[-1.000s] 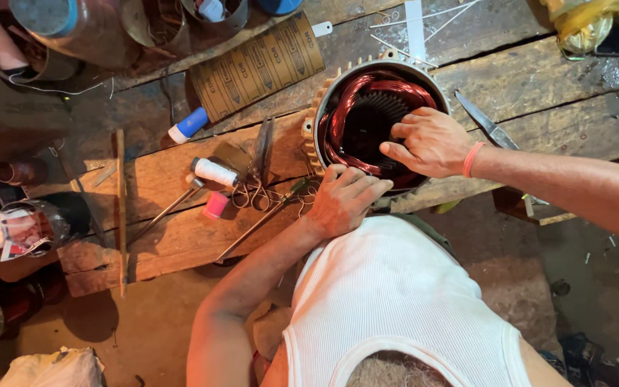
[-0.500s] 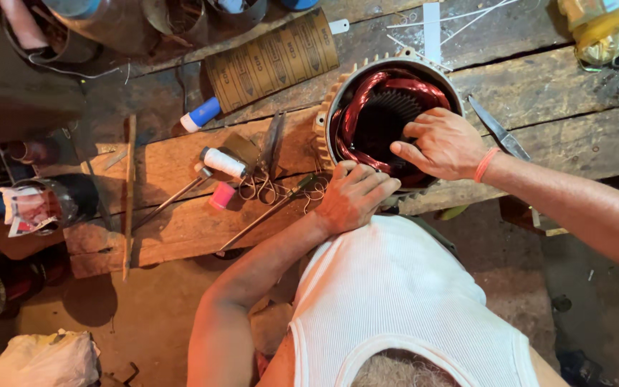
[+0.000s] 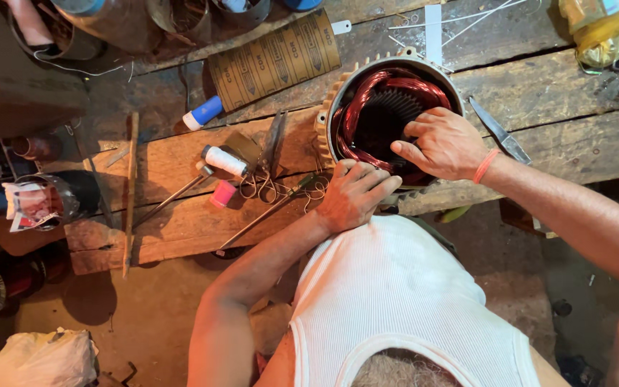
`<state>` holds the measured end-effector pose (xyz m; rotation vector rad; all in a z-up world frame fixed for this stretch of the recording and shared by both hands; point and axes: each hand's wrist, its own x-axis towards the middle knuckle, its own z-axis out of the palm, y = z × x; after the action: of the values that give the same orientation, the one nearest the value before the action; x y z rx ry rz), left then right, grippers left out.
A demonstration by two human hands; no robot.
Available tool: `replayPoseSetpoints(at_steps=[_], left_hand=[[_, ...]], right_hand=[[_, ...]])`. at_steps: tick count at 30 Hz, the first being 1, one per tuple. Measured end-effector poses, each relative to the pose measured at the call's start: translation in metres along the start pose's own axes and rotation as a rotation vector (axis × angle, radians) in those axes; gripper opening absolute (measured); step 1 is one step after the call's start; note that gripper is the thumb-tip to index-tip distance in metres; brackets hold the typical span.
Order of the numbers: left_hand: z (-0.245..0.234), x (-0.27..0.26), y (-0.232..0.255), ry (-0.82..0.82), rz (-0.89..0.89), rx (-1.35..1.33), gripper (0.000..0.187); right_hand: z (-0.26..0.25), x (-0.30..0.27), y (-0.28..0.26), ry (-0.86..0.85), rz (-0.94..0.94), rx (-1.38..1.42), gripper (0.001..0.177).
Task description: The person winds copper wire into the slots of a motor stator, using a screwdriver to press the wire down and cardboard pieces to separate and protect the windings. The person repeatedly adjusts the wire and inserts cardboard spacers while working at a cluttered workbench.
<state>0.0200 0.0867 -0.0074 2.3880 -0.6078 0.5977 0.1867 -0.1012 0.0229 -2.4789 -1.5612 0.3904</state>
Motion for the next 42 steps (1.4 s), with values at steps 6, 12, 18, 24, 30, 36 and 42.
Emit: replayPoseSetpoints(at_steps=[6, 12, 18, 24, 30, 36, 42], left_hand=[[0.000, -0.002, -0.003, 0.002, 0.009, -0.044, 0.033], [0.003, -0.003, -0.005, -0.027, -0.003, -0.055, 0.031], [-0.001, -0.001, -0.004, -0.041, 0.004, -0.068, 0.037], [-0.008, 0.005, 0.000, -0.055, -0.002, -0.035, 0.031], [-0.012, 0.006, -0.001, -0.061, 0.029, -0.035, 0.026], [-0.011, 0.007, 0.001, -0.114, 0.008, 0.002, 0.023], [-0.045, -0.012, -0.001, 0.087, -0.051, -0.025, 0.035]], right_hand=[[-0.001, -0.002, -0.002, 0.023, -0.031, -0.037, 0.049], [-0.017, -0.015, -0.019, 0.296, -0.107, 0.282, 0.019], [-0.029, -0.051, -0.051, 0.258, -0.148, 0.288, 0.027], [-0.028, -0.058, -0.065, 0.310, -0.074, 0.157, 0.017], [-0.026, -0.062, -0.070, 0.288, -0.063, 0.085, 0.017], [-0.020, -0.060, -0.073, 0.289, -0.031, -0.001, 0.016], [-0.018, -0.059, -0.078, 0.294, -0.011, -0.046, 0.019]])
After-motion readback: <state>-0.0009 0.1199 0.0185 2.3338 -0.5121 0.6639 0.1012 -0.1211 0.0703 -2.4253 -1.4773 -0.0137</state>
